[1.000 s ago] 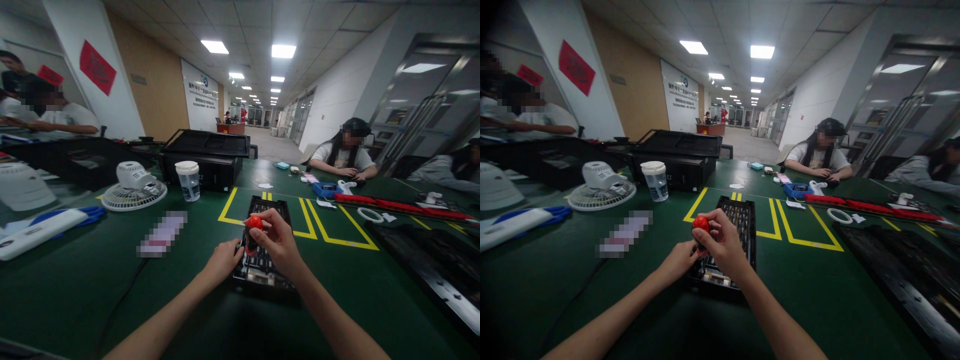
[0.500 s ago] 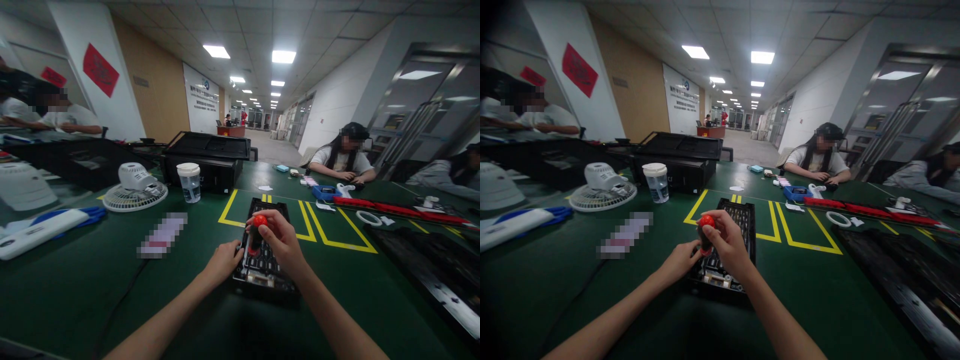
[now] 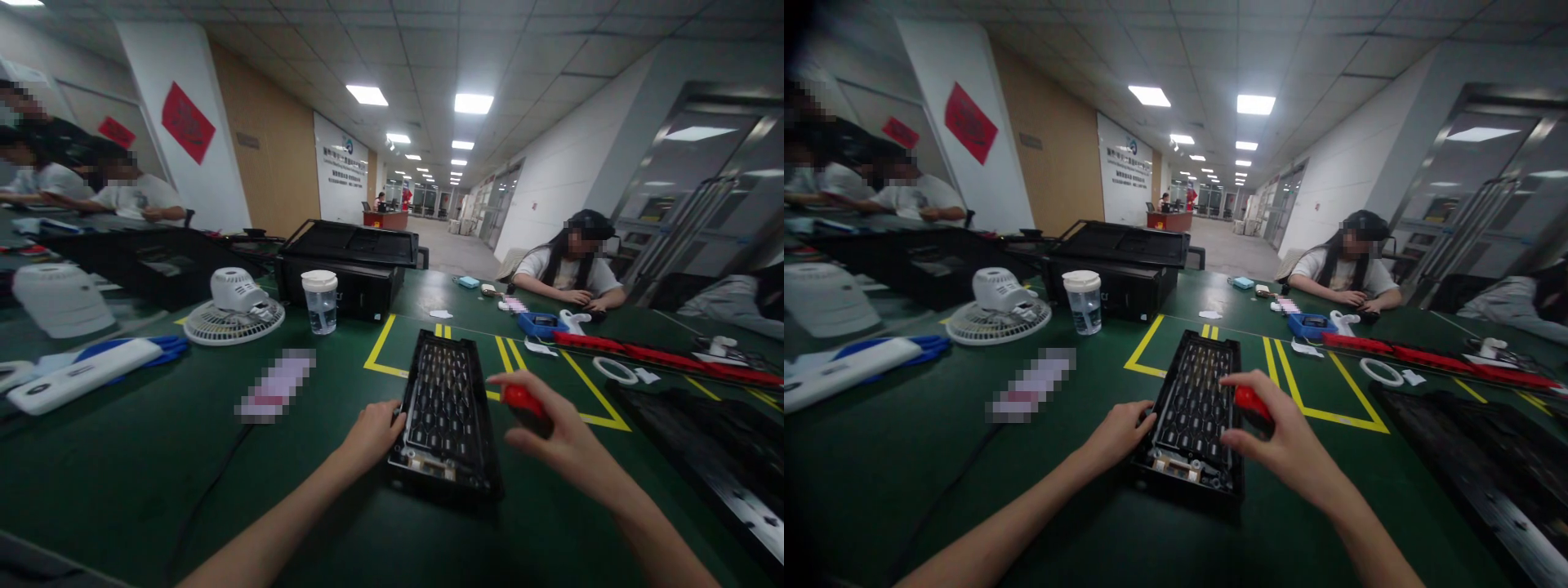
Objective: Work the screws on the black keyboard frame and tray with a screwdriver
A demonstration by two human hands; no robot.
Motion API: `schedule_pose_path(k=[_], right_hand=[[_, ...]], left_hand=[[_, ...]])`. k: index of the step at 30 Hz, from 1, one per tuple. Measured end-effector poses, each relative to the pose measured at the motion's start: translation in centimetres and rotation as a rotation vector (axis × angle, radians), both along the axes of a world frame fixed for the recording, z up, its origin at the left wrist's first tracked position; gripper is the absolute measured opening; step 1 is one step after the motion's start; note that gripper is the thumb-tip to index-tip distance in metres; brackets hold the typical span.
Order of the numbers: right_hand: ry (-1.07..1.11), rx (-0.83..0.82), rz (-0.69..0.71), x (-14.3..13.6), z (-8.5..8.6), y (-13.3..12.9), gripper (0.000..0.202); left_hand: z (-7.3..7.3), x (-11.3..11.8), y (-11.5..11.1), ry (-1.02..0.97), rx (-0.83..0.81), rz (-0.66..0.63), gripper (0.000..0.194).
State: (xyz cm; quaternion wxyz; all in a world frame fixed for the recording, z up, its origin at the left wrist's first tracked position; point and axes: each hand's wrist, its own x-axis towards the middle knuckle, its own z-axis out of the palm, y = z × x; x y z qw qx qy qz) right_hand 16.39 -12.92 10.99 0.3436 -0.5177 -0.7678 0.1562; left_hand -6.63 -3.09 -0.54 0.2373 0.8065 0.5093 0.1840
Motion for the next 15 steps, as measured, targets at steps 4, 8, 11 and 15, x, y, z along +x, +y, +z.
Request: schedule_pose_path(k=[4,8,11,15], right_hand=[[-0.614,0.017,-0.084,0.7,-5.8,-1.6,0.039],[-0.88,0.193,-0.073,1.2,-11.0,-3.2,0.036],[-0.971,0.34,-0.109,1.6,-12.8,-3.7,0.029],[-0.92,0.328,-0.148,1.4,-12.9,-2.8,0.012]], left_hand=[[0.2,-0.1,0.2,-0.028,-0.016,-0.025,0.035],[0.7,0.1,0.0,0.002,-0.017,0.016,0.035],[1.0,0.3,-0.5,0.043,0.037,0.048,0.039],[1.0,0.5,-1.1,0.11,0.182,0.066,0.038]])
